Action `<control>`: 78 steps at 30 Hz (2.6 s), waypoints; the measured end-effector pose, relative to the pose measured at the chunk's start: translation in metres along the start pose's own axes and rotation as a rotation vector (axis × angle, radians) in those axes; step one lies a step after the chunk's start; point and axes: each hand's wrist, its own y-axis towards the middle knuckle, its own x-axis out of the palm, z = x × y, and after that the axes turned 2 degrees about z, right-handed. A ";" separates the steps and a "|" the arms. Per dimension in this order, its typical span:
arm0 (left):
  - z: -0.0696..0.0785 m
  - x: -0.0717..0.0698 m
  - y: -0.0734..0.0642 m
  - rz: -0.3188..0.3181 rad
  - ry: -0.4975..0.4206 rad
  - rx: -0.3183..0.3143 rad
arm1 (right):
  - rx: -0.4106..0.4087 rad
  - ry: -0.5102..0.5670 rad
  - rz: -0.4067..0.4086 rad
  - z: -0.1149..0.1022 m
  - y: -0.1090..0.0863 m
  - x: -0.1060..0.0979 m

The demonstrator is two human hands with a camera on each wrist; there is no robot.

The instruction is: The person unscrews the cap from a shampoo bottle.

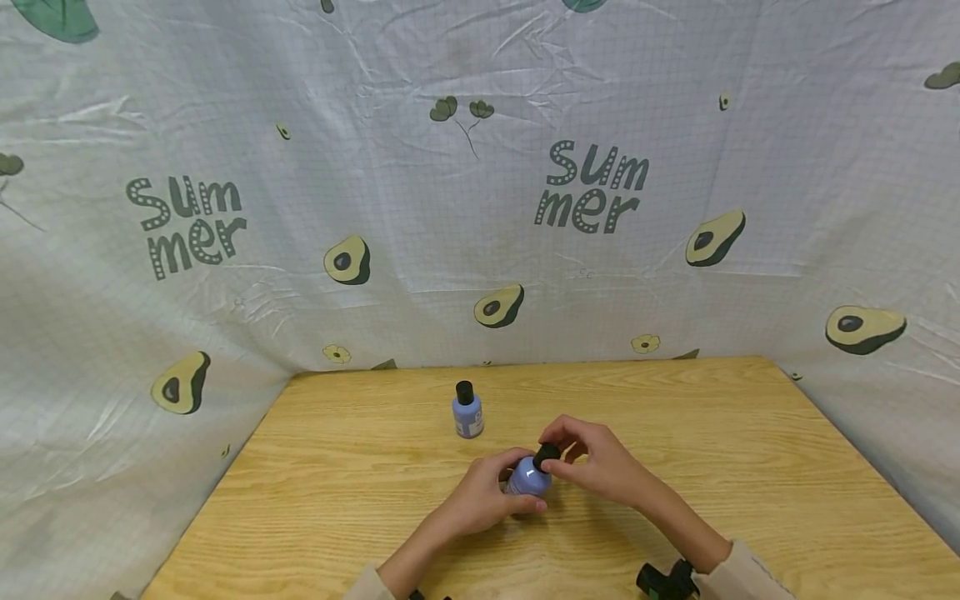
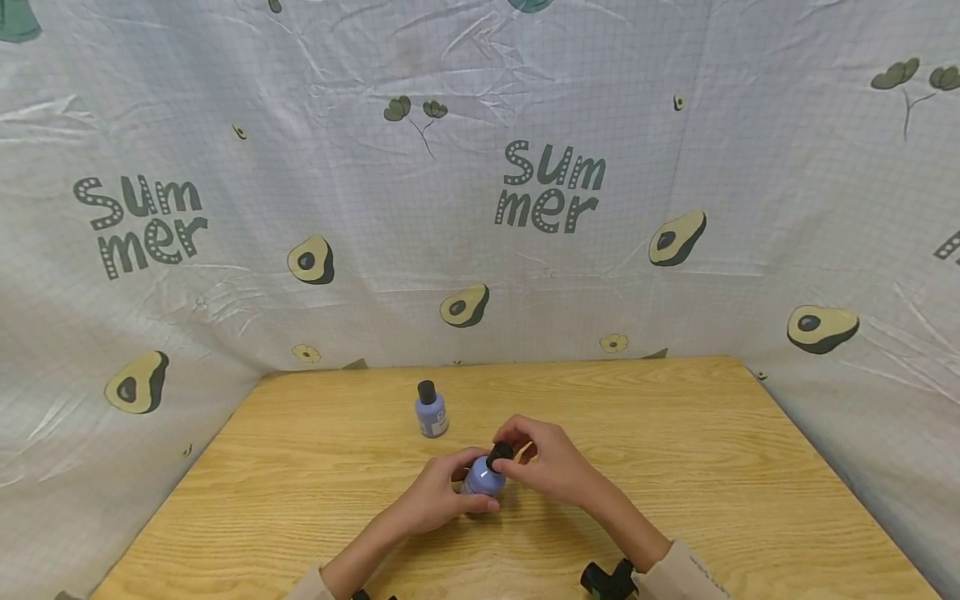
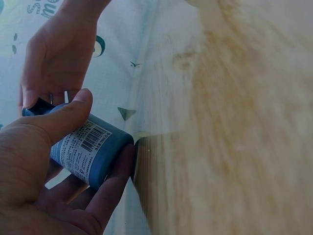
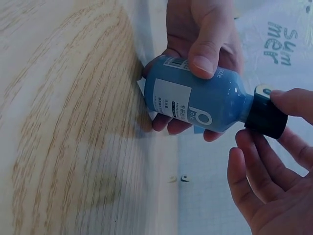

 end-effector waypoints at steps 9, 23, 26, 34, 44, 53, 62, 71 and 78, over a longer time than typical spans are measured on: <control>-0.001 0.000 0.000 0.000 -0.006 0.006 | -0.001 -0.007 0.010 -0.001 0.000 0.000; -0.001 0.000 0.000 -0.003 -0.002 0.004 | -0.017 -0.005 -0.006 -0.001 -0.001 0.000; -0.001 0.001 0.000 -0.003 -0.004 0.001 | -0.001 -0.011 0.001 0.000 -0.001 0.000; 0.000 0.001 0.000 0.001 -0.005 0.006 | 0.000 -0.003 0.000 -0.001 0.000 0.001; -0.001 0.001 -0.001 0.005 -0.007 0.011 | -0.011 -0.015 0.000 -0.004 0.000 0.000; -0.001 0.001 -0.001 0.000 -0.012 0.012 | 0.016 -0.029 0.005 -0.002 0.000 0.001; -0.001 0.001 -0.001 -0.003 -0.012 0.004 | -0.083 0.000 -0.028 -0.003 -0.001 -0.002; -0.001 0.001 0.000 -0.004 -0.008 0.007 | -0.137 0.026 -0.032 -0.001 -0.002 -0.004; -0.001 0.001 0.001 -0.003 -0.001 0.002 | -0.152 0.028 -0.009 -0.002 -0.001 -0.009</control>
